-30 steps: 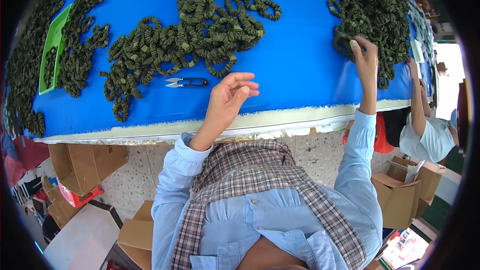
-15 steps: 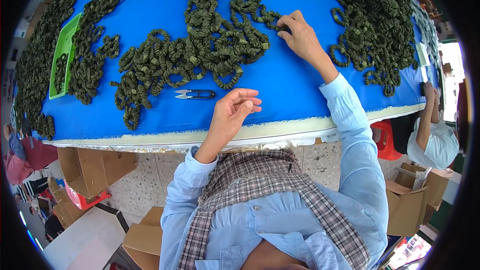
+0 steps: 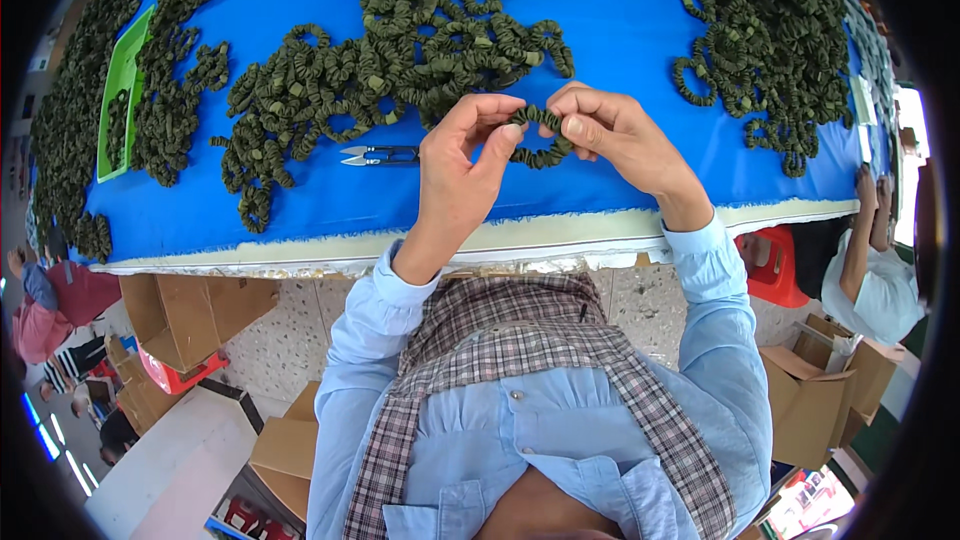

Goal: The person manipulates green coiled cords on a blue table, twisting and joining segments by hand. They repeatedly pick up individual cords, align them, and twist the ends together to form longer continuous strands, placing the finished pieces back onto the work surface.

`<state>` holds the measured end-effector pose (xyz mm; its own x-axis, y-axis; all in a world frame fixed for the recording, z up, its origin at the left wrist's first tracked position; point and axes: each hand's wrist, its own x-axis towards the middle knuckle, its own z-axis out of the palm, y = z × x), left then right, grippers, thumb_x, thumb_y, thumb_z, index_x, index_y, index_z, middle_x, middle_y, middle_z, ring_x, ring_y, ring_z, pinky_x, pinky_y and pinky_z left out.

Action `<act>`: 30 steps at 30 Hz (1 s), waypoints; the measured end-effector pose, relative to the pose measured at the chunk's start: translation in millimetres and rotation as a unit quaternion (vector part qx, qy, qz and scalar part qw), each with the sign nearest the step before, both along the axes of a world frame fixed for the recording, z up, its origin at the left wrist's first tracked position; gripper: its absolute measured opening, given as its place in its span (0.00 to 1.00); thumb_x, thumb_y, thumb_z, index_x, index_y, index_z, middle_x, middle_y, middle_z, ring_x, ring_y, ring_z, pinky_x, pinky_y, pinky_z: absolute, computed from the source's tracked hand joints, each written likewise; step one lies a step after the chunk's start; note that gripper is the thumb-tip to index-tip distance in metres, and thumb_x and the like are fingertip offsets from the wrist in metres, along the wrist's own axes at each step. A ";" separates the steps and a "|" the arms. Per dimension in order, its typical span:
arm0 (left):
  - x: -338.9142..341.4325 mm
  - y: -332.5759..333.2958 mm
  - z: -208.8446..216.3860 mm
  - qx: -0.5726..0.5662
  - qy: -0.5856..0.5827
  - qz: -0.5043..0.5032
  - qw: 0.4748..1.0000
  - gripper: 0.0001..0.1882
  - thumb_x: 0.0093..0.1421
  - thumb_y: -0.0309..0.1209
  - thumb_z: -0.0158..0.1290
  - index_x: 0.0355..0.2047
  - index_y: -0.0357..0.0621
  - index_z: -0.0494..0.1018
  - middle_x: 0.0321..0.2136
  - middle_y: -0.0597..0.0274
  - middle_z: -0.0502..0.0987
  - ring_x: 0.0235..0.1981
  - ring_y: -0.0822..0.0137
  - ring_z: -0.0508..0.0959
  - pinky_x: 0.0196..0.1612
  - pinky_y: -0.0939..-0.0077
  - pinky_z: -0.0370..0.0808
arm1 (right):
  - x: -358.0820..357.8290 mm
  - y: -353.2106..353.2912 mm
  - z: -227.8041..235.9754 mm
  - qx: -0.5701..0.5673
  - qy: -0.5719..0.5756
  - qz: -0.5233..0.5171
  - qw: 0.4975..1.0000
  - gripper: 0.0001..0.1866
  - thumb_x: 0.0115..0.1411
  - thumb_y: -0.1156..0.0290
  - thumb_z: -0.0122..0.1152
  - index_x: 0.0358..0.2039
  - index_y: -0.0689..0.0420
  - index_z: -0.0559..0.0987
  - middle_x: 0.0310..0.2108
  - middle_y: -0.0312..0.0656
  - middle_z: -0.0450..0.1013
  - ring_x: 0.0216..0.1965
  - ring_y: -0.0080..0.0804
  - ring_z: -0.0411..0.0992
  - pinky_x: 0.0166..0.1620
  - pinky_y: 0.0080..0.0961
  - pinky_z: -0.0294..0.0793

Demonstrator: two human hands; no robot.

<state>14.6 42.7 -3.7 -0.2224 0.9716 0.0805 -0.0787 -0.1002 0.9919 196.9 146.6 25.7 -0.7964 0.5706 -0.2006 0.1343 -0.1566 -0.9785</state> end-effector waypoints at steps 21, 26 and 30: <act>-2.6 -11.1 -4.6 -0.076 -0.217 -0.025 0.973 0.18 0.63 0.24 0.49 0.54 0.33 0.65 0.43 0.52 0.76 0.46 0.63 0.77 0.48 0.68 0.77 | -7.4 -4.1 -16.1 -0.081 0.002 -0.105 0.991 0.20 0.64 0.51 0.53 0.38 0.58 0.77 0.37 0.35 0.76 0.25 0.16 0.62 0.29 0.14 0.65; -1.9 -10.6 -5.1 -0.085 -0.256 -0.018 0.963 0.18 0.64 0.24 0.49 0.53 0.33 0.65 0.42 0.52 0.77 0.45 0.62 0.78 0.47 0.67 0.77 | -7.1 -2.8 -24.3 -0.089 0.019 -0.108 0.990 0.21 0.64 0.49 0.53 0.36 0.57 0.77 0.36 0.36 0.76 0.24 0.16 0.62 0.29 0.15 0.65; -1.4 -10.6 -4.8 -0.096 -0.271 -0.011 0.958 0.16 0.64 0.24 0.48 0.52 0.34 0.66 0.42 0.51 0.77 0.44 0.61 0.78 0.46 0.67 0.78 | -7.1 -2.7 -26.7 -0.089 0.023 -0.112 0.989 0.21 0.64 0.49 0.53 0.34 0.57 0.77 0.35 0.36 0.75 0.24 0.16 0.63 0.28 0.15 0.64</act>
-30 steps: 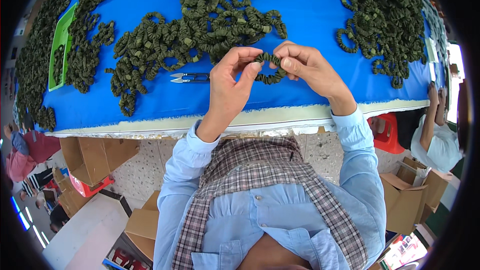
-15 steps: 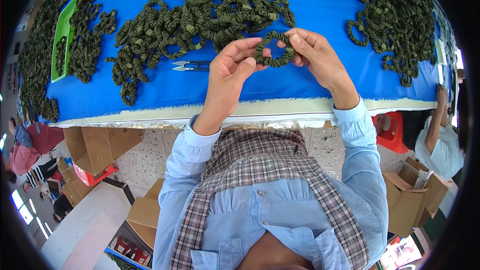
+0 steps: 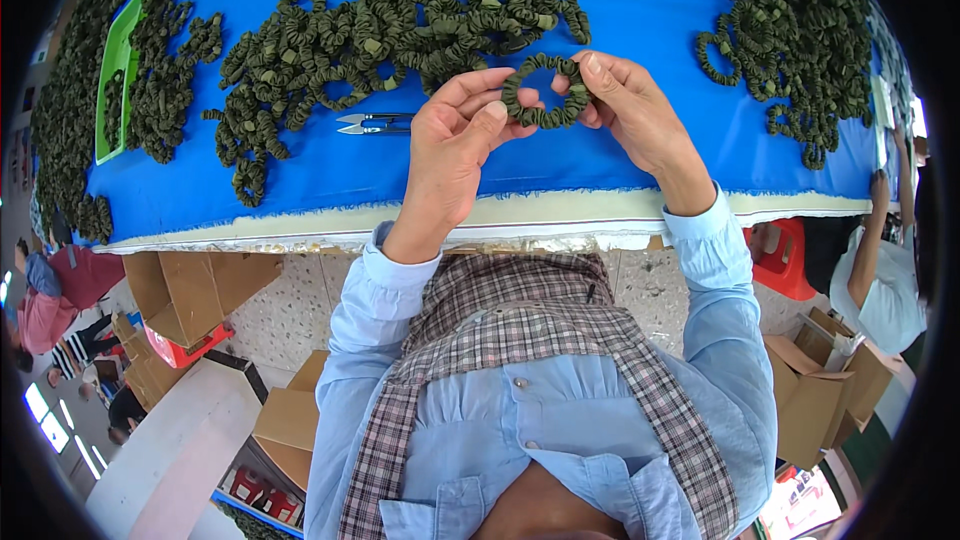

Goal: The person manipulates green coiled cords on a blue table, twisting and joining segments by hand. They repeatedly pick up individual cords, align them, and twist the ends together to form longer continuous strands, placing the finished pieces back onto the work surface.

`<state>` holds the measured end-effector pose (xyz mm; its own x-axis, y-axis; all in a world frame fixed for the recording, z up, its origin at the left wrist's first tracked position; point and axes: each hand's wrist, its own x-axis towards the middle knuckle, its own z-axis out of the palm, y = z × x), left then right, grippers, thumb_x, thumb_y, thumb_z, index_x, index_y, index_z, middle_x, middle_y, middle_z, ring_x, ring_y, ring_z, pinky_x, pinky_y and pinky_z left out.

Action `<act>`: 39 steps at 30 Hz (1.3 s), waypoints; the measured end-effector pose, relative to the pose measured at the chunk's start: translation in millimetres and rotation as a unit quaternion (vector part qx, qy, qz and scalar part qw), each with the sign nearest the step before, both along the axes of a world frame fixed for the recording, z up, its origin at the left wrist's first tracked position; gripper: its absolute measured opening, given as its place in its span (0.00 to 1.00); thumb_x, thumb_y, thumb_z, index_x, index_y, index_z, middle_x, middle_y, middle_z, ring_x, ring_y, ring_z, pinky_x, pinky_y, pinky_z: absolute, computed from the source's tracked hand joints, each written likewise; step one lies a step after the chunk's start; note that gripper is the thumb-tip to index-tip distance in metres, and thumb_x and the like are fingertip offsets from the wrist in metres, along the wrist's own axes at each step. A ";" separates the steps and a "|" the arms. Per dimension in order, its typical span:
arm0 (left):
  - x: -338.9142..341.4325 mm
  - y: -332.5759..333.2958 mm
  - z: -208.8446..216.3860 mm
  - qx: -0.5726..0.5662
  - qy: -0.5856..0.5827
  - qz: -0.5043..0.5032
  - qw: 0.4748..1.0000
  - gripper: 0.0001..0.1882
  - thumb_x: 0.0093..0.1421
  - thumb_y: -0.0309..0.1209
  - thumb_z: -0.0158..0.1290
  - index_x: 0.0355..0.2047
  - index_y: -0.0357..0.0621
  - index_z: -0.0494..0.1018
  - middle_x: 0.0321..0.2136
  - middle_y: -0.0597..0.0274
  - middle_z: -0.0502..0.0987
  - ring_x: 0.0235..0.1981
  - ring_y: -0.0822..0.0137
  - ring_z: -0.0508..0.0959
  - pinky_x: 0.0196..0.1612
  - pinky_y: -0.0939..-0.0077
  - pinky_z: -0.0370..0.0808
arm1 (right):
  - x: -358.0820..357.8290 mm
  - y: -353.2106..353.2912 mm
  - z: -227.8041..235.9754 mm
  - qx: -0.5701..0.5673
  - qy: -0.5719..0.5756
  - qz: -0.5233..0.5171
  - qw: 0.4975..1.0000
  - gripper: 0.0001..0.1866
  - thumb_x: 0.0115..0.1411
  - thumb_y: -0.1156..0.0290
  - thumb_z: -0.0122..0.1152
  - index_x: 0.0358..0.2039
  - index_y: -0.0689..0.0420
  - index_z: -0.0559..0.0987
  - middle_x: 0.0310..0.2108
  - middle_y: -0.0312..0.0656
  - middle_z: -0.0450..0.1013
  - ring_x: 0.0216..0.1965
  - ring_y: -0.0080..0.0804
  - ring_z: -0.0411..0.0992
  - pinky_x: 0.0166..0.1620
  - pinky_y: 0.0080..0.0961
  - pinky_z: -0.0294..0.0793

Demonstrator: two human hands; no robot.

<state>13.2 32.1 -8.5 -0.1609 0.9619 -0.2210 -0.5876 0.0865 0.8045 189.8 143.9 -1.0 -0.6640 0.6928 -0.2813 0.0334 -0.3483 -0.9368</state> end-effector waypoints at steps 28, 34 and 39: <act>-8.5 15.9 14.2 -0.009 0.139 -0.170 0.976 0.06 0.65 0.28 0.48 0.37 0.37 0.69 0.23 0.62 0.74 0.22 0.75 0.73 0.25 0.81 0.72 | 10.6 -15.9 9.9 -0.120 0.005 0.138 0.983 0.18 0.58 0.58 0.64 0.38 0.60 0.75 0.27 0.35 0.74 0.19 0.11 0.56 0.20 0.11 0.52; -4.8 17.6 7.8 -0.038 0.005 -0.185 0.982 0.02 0.63 0.23 0.47 0.35 0.37 0.68 0.21 0.66 0.70 0.17 0.80 0.65 0.19 0.84 0.62 | 20.1 -23.1 6.2 -0.122 0.013 0.075 0.990 0.18 0.58 0.59 0.65 0.41 0.59 0.74 0.26 0.33 0.73 0.20 0.11 0.59 0.22 0.10 0.53; 0.8 16.5 17.9 -0.054 -0.101 -0.174 0.978 0.04 0.61 0.21 0.44 0.34 0.40 0.68 0.18 0.72 0.64 0.15 0.85 0.53 0.17 0.86 0.50 | 21.4 -28.0 23.6 -0.099 0.061 0.033 0.993 0.18 0.59 0.63 0.63 0.45 0.59 0.71 0.24 0.32 0.70 0.22 0.12 0.61 0.22 0.11 0.54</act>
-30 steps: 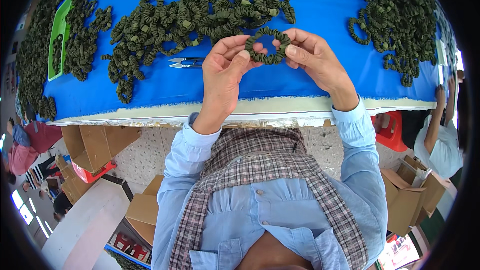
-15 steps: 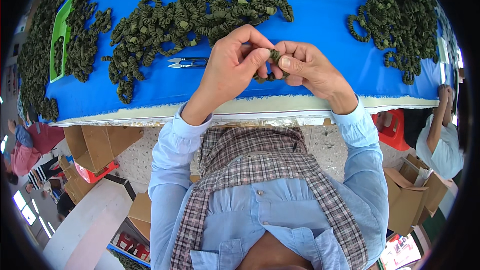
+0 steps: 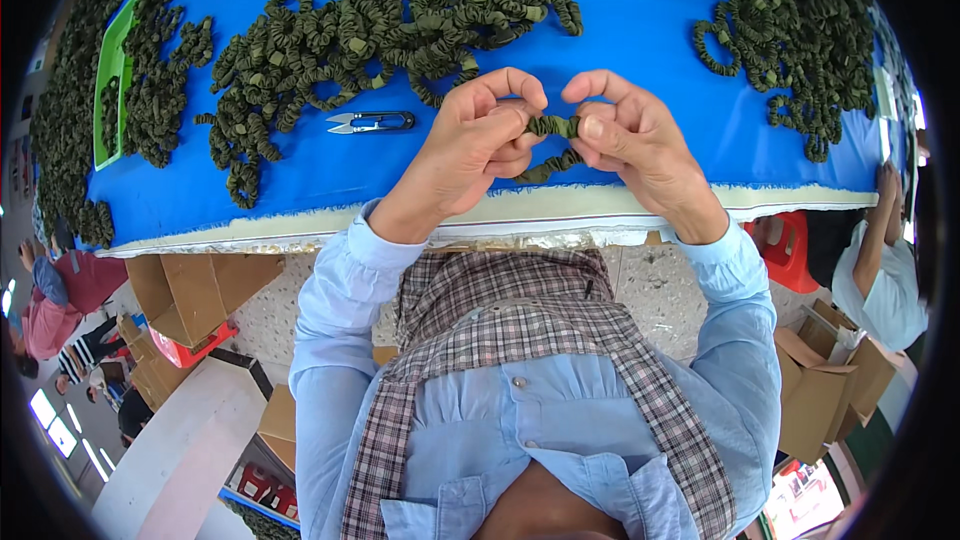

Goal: The person manipulates green coiled cords on a blue table, twisting and joining segments by hand. They repeatedly pick up individual cords, align them, and twist the ends together to form longer continuous strands, placing the finished pieces back onto the work surface.

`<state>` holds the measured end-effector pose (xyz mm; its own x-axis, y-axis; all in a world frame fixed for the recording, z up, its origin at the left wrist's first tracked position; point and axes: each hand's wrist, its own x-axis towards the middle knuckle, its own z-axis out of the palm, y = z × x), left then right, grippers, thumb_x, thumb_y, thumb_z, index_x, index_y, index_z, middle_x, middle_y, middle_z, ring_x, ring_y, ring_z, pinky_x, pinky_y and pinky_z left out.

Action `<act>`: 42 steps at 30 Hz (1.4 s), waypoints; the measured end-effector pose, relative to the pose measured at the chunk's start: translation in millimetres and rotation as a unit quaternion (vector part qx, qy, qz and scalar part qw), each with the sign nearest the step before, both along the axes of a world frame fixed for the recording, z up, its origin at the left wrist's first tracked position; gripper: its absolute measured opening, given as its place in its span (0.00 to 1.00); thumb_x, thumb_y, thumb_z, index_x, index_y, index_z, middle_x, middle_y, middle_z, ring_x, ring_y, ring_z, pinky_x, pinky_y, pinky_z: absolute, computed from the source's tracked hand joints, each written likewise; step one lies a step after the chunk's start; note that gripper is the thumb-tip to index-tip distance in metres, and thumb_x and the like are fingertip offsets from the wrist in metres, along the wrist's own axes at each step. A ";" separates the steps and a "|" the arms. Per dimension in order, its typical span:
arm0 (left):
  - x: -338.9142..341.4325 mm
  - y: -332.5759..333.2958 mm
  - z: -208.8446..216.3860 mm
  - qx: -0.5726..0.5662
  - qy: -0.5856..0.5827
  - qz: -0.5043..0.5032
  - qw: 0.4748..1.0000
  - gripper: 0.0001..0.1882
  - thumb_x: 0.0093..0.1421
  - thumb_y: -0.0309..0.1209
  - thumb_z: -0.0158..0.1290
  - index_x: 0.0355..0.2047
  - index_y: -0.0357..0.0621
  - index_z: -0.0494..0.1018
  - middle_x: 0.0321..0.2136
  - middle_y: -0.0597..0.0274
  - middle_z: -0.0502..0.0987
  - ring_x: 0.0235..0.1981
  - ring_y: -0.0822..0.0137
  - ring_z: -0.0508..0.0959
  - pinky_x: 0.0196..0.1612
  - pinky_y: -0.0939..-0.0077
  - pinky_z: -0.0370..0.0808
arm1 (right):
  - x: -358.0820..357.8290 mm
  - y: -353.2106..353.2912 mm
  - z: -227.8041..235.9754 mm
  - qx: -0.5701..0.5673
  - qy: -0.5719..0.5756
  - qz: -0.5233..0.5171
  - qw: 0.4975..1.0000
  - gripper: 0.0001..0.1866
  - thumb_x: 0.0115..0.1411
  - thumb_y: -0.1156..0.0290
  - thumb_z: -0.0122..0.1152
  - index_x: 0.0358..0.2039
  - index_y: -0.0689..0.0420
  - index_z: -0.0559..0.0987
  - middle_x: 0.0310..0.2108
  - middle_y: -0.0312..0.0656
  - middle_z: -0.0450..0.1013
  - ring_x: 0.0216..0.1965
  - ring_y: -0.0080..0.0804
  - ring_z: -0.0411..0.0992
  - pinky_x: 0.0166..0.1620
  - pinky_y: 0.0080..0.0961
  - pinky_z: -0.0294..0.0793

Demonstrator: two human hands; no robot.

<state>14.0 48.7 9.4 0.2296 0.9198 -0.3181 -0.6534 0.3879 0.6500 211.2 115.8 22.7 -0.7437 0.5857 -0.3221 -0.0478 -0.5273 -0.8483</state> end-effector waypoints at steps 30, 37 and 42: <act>23.8 -3.2 -7.0 0.093 0.351 0.021 0.932 0.12 0.51 0.30 0.65 0.34 0.37 0.80 0.12 0.74 0.71 0.14 0.88 0.63 0.15 0.88 0.53 | 14.3 4.3 -10.6 0.127 -0.117 -0.020 0.985 0.06 0.58 0.73 0.58 0.25 0.60 0.77 0.19 0.27 0.67 0.20 0.09 0.56 0.23 0.13 0.51; 22.3 -8.0 -14.4 0.095 0.335 0.063 0.935 0.04 0.53 0.24 0.61 0.28 0.37 0.79 0.18 0.68 0.77 0.18 0.86 0.69 0.18 0.89 0.59 | 18.1 7.6 -12.7 0.131 -0.128 -0.026 0.983 0.05 0.56 0.74 0.57 0.24 0.61 0.76 0.17 0.27 0.65 0.19 0.09 0.55 0.22 0.14 0.50; 3.9 -13.9 -10.9 0.099 0.313 0.058 0.943 0.02 0.55 0.22 0.56 0.29 0.35 0.76 0.18 0.69 0.75 0.17 0.85 0.66 0.18 0.88 0.58 | 21.8 16.6 -13.6 0.074 -0.063 -0.049 0.994 0.04 0.53 0.78 0.54 0.24 0.62 0.76 0.15 0.27 0.62 0.16 0.11 0.53 0.21 0.15 0.48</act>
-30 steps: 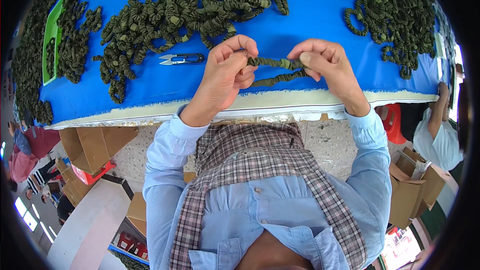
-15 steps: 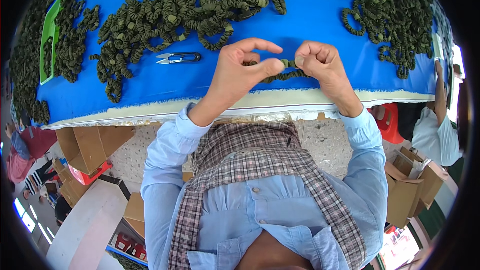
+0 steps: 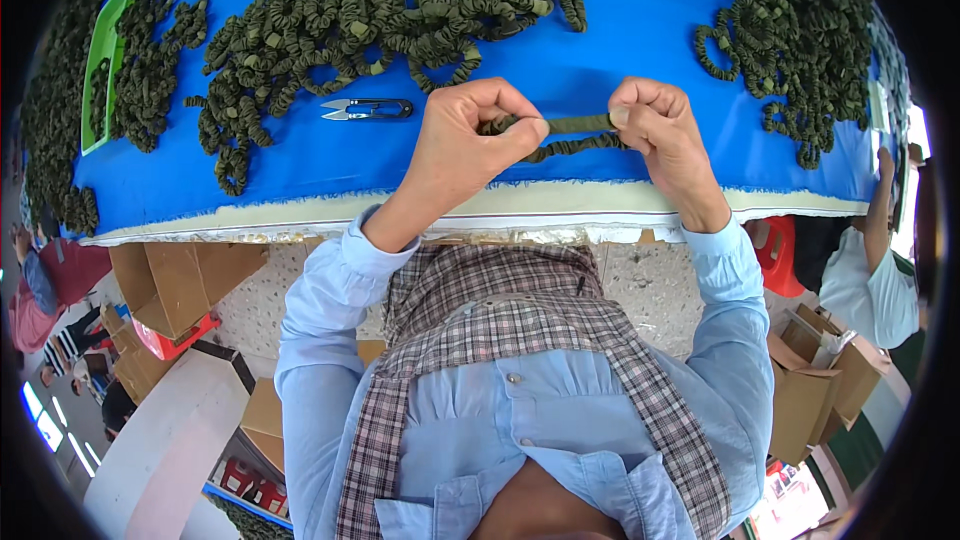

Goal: The person manipulates green coiled cords on a blue table, twisting and joining segments by hand. They repeatedly pick up individual cords, align them, and twist the ends together to form longer continuous strands, placing the finished pieces back onto the work surface.

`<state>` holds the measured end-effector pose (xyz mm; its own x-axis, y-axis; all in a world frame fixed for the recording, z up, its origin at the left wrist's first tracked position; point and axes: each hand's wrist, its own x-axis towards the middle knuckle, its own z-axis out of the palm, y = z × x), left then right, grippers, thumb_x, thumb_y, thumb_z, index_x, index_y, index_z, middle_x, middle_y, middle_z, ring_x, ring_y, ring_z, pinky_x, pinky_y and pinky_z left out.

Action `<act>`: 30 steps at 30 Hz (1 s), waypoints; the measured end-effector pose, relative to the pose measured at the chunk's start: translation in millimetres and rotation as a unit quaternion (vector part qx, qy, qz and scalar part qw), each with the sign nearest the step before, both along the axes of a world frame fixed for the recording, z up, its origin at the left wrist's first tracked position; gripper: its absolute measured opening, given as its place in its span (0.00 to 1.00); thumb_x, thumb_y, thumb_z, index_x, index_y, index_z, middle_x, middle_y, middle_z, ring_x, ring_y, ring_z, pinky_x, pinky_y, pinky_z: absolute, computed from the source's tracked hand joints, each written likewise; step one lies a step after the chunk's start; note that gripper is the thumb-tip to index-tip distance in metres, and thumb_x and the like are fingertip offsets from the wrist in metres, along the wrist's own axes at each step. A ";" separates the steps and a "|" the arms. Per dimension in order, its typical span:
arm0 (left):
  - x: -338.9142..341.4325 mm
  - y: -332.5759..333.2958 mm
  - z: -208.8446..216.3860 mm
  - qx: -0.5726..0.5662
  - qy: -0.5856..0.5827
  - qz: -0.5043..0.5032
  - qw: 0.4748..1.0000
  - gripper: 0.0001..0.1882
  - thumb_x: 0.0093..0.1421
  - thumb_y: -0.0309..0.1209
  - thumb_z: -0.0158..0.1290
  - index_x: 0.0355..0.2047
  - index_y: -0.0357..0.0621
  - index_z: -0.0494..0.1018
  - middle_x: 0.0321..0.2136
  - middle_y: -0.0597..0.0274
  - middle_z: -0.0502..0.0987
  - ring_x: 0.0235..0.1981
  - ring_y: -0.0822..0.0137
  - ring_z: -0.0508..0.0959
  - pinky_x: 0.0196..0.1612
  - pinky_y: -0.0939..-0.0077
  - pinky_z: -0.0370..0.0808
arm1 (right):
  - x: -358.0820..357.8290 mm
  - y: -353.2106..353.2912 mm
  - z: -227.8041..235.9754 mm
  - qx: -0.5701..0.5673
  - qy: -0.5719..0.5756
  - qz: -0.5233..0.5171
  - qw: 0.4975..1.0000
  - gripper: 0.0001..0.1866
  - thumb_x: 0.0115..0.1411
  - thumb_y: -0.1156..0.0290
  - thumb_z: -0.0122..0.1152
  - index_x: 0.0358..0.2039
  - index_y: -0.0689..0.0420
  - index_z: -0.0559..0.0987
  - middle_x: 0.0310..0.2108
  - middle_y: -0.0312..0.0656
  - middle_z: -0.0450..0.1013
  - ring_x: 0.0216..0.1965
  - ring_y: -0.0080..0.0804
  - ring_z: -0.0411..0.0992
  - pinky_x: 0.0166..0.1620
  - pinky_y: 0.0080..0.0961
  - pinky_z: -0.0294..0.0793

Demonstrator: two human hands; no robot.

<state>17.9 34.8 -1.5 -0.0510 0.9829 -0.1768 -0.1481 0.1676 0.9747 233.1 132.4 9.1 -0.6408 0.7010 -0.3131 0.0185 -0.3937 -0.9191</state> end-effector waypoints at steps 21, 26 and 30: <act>0.3 2.5 15.1 0.005 -0.049 -0.041 0.998 0.10 0.56 0.23 0.53 0.39 0.37 0.74 0.13 0.75 0.66 0.14 0.87 0.60 0.16 0.85 0.52 | -13.9 -10.0 9.9 0.032 -0.021 0.016 0.999 0.08 0.56 0.73 0.56 0.22 0.62 0.77 0.12 0.29 0.62 0.15 0.12 0.55 0.21 0.16 0.50; 15.1 2.2 9.2 0.018 0.126 -0.020 0.992 0.10 0.50 0.28 0.66 0.34 0.43 0.81 0.13 0.76 0.70 0.16 0.88 0.64 0.17 0.88 0.54 | -17.4 -14.0 8.0 0.054 -0.030 0.029 0.998 0.08 0.57 0.73 0.56 0.22 0.61 0.77 0.13 0.30 0.63 0.16 0.12 0.56 0.21 0.16 0.51; 10.8 -0.4 -1.0 0.062 0.148 0.001 0.987 0.06 0.51 0.25 0.63 0.31 0.40 0.80 0.15 0.74 0.73 0.17 0.87 0.67 0.17 0.88 0.58 | -17.8 -13.8 7.3 0.060 -0.017 0.033 0.998 0.09 0.58 0.72 0.55 0.23 0.61 0.77 0.13 0.32 0.65 0.16 0.12 0.58 0.21 0.15 0.51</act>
<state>28.8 34.4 -2.4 -0.0837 0.9960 -0.0318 0.1452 0.0438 0.9884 215.2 118.6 16.4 -0.6773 0.6913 -0.2518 0.0718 -0.2786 -0.9577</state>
